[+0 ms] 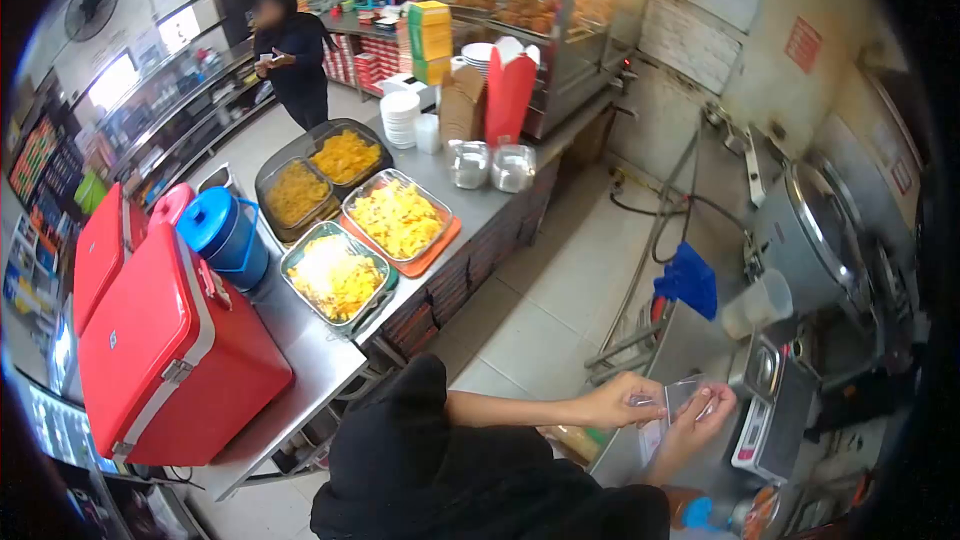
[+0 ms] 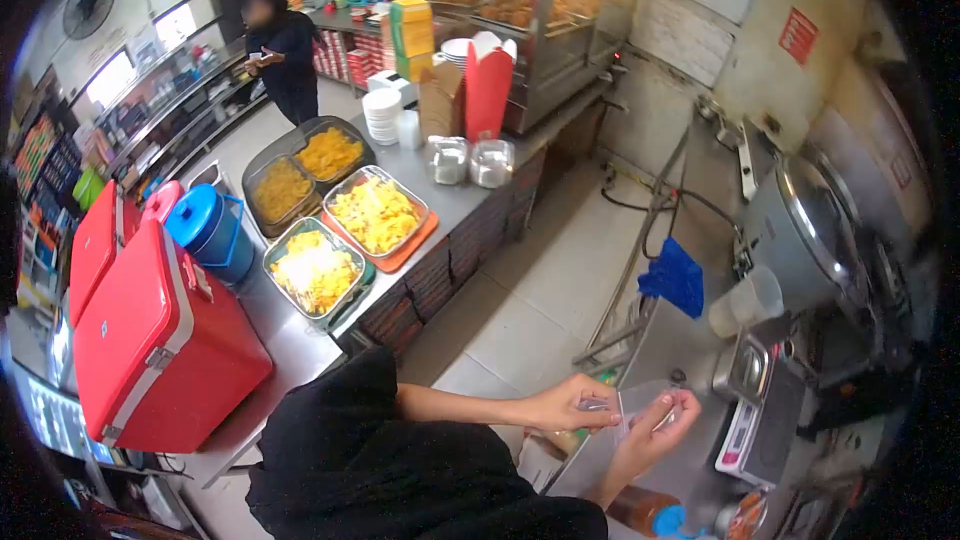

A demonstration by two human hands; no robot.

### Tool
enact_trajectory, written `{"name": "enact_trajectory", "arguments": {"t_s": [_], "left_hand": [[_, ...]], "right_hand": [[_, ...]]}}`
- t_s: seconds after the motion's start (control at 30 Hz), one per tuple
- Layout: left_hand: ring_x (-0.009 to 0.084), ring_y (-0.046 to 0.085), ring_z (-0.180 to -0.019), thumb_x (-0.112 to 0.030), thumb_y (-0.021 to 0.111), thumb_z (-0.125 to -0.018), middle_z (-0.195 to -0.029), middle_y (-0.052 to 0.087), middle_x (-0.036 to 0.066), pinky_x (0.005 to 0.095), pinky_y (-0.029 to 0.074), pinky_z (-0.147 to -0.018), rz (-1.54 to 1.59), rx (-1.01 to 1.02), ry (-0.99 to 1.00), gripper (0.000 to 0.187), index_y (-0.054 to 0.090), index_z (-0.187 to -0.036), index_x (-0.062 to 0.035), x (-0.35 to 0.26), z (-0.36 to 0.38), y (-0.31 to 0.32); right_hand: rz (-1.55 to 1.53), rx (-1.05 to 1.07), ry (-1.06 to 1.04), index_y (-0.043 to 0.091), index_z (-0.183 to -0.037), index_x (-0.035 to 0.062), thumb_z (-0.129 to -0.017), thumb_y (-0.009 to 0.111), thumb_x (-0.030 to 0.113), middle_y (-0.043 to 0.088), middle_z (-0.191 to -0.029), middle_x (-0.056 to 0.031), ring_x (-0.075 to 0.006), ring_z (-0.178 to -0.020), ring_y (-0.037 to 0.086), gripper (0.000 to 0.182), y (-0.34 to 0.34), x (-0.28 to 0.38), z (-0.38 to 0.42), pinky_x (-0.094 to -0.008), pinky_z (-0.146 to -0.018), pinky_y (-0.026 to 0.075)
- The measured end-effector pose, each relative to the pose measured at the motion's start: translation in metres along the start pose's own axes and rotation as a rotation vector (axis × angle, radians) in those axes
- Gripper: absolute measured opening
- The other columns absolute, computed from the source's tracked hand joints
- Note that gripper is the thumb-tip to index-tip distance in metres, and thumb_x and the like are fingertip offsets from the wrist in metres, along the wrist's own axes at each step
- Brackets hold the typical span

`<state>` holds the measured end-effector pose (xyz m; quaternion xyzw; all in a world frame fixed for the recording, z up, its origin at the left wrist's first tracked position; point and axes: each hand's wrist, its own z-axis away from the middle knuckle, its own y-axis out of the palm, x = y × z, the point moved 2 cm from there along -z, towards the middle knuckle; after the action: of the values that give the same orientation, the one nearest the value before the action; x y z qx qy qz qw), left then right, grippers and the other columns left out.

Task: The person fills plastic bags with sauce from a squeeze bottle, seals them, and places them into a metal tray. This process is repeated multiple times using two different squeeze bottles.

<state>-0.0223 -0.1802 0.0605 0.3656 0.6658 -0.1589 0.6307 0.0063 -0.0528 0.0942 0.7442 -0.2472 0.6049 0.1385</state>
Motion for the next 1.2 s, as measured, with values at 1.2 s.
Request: {"name": "enact_trajectory", "arguments": {"t_s": [1.2], "left_hand": [[0.0296,0.056,-0.095,-0.017,0.063,-0.076,-0.111,0.055,0.009,0.0369,0.048,-0.077,-0.924,0.512,0.522,0.042,0.049,-0.116,-0.0101,0.052,-0.015,-0.061]], "right_hand": [[0.166,0.265,0.626,0.043,-0.122,0.0000,-0.091,0.043,0.038,0.060,-0.081,-0.0111,-0.0168,-0.053,0.060,0.049,0.020,-0.063,0.079,-0.0261,-0.047,0.046]]}}
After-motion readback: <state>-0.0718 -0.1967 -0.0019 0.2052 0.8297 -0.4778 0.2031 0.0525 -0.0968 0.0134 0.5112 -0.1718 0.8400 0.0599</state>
